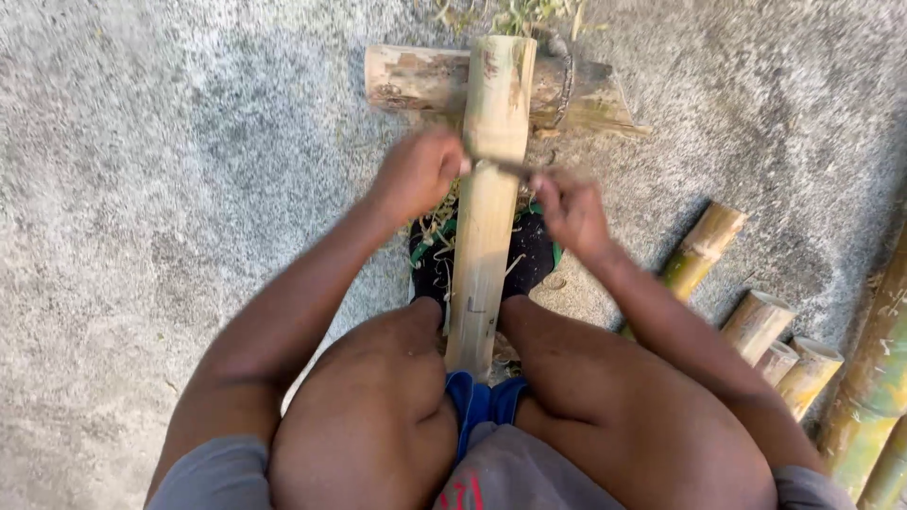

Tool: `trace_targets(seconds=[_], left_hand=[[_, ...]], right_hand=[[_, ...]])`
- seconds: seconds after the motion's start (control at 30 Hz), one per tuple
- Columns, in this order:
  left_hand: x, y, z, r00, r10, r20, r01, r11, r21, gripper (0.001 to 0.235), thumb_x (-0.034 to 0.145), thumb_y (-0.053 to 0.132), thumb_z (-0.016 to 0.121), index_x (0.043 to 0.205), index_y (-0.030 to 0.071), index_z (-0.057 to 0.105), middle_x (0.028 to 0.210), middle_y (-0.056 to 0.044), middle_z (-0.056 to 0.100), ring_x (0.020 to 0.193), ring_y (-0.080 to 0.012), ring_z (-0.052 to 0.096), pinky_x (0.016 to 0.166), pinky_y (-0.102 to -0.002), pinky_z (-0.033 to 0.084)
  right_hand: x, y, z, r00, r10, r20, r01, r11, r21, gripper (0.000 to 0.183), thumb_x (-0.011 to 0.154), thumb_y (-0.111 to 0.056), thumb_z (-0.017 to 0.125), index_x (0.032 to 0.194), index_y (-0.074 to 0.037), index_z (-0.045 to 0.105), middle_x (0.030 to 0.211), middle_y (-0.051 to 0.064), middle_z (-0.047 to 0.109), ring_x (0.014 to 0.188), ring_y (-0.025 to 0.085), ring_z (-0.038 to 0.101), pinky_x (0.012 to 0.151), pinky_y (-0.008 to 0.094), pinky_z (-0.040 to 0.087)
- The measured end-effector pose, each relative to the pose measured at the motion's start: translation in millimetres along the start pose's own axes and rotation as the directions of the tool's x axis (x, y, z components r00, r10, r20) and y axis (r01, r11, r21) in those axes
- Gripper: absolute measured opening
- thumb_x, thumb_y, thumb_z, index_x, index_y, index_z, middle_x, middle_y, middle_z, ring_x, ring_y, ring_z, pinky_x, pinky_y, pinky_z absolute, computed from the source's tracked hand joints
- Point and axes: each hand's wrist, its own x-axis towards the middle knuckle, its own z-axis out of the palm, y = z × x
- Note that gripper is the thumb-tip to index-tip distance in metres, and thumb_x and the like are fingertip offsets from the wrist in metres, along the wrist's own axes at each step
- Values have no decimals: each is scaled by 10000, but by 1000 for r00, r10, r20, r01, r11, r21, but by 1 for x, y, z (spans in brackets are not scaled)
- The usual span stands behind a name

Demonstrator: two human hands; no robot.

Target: Scraping the outer layer of a bamboo pole with a knife or machete.

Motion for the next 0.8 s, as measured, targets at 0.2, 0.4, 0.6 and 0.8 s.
trace_targets(seconds=[0.2,0.4,0.6,0.8], left_hand=[[-41,5,5,995,-30,91,33,999,-27,148,940,92,681,807,27,667,817,-102,614,789,-268,613,728,-455,506],[36,-1,-18,1000,25,-15,-24,998,53,216,969,29,613,762,72,569,839,-60,602,846,-213,615,793,-415,554],[112,-14,-41,913,315,-258,-254,936,245,197,965,131,758,828,55,638,872,-133,637,854,-306,635,713,-465,497],[124,-10,-50,920,261,-293,-204,956,211,150,951,207,789,911,80,720,772,-90,708,730,-304,678,652,-477,503]], right_hand=[[-23,19,5,983,88,159,-101,992,79,379,1078,-335,565,887,-18,648,649,81,586,556,196,531,535,364,451],[55,8,-13,992,83,98,-76,994,-79,372,1096,-341,511,980,-33,684,774,106,631,590,177,585,516,377,510],[128,-8,-27,990,132,-46,-132,991,-9,287,1109,-270,515,991,-50,657,755,58,627,600,152,576,532,374,487],[138,13,-9,962,-164,-217,171,985,11,257,1142,-208,594,979,-12,627,752,74,607,675,150,540,600,361,461]])
